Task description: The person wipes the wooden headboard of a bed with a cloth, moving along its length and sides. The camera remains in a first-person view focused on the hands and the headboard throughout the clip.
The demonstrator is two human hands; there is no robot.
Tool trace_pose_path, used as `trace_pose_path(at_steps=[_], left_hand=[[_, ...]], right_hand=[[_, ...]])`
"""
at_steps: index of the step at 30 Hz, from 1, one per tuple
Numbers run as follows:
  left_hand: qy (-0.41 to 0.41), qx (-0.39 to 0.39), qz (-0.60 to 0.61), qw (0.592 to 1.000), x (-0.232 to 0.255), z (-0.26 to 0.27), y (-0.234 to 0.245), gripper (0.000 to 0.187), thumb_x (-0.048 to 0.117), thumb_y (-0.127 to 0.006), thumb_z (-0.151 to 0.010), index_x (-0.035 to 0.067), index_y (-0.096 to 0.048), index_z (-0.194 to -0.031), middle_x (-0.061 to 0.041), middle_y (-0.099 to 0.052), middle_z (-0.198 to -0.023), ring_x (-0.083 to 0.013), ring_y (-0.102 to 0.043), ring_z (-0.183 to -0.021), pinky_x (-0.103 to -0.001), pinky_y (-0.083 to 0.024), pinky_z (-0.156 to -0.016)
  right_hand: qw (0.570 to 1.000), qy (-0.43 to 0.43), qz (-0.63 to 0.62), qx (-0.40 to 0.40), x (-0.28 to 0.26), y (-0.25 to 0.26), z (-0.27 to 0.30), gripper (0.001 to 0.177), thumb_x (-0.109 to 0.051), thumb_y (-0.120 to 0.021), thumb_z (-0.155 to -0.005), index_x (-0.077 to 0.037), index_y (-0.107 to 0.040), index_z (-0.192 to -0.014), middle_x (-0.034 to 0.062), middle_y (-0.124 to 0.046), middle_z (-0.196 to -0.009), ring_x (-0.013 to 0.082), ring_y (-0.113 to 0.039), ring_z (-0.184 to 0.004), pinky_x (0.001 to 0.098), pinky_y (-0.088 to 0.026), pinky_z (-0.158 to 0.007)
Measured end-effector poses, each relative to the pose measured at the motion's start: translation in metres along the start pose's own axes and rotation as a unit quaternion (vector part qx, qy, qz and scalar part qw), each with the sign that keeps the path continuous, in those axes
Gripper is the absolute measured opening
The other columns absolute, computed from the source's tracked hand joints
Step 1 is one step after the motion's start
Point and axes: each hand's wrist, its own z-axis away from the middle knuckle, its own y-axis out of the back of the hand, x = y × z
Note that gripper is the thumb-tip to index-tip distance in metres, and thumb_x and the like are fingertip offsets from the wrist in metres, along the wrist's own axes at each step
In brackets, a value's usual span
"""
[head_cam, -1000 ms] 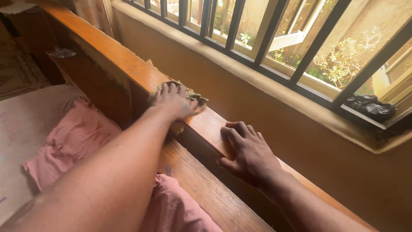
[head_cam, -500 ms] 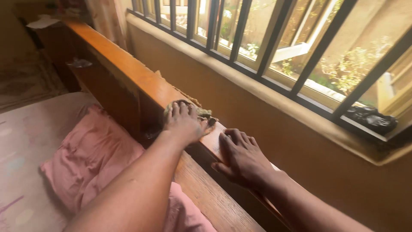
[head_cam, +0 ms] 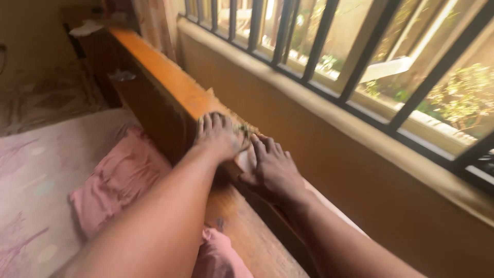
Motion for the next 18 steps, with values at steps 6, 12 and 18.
trace_pose_path(at_steps=[6,12,18], left_hand=[[0.030,0.009,0.013,0.999,-0.011,-0.031,0.004,0.077,0.051,-0.030,-0.102,0.002,-0.023,-0.161,-0.028,-0.019,-0.167,-0.0458,-0.010,-0.157,-0.055,-0.009,-0.127],[0.015,-0.014,-0.002,1.000,-0.015,-0.034,0.012,0.076,0.051,-0.026,-0.103,0.003,-0.024,-0.162,-0.026,-0.020,-0.168,-0.0430,-0.010,-0.158,-0.053,-0.009,-0.127],[0.020,-0.026,-0.017,0.999,-0.001,-0.016,0.017,0.080,0.056,-0.030,-0.103,0.002,-0.020,-0.162,-0.027,-0.017,-0.167,-0.0450,-0.008,-0.157,-0.055,-0.007,-0.127]], right_hand=[[0.999,-0.008,0.025,-0.020,-0.005,0.011,0.000,0.081,-0.061,-0.062,-0.084,-0.014,-0.047,-0.147,0.0145,-0.043,-0.143,0.0372,-0.049,-0.134,0.0522,-0.051,-0.092],[0.999,-0.034,-0.008,-0.026,-0.010,0.017,0.005,0.079,-0.056,-0.066,-0.083,-0.012,-0.047,-0.146,0.0134,-0.042,-0.144,0.0350,-0.046,-0.137,0.0484,-0.048,-0.094],[0.998,-0.046,-0.018,-0.024,-0.011,0.016,0.005,0.073,-0.055,-0.064,-0.083,-0.014,-0.048,-0.142,0.0115,-0.043,-0.144,0.0337,-0.045,-0.138,0.0463,-0.047,-0.093]])
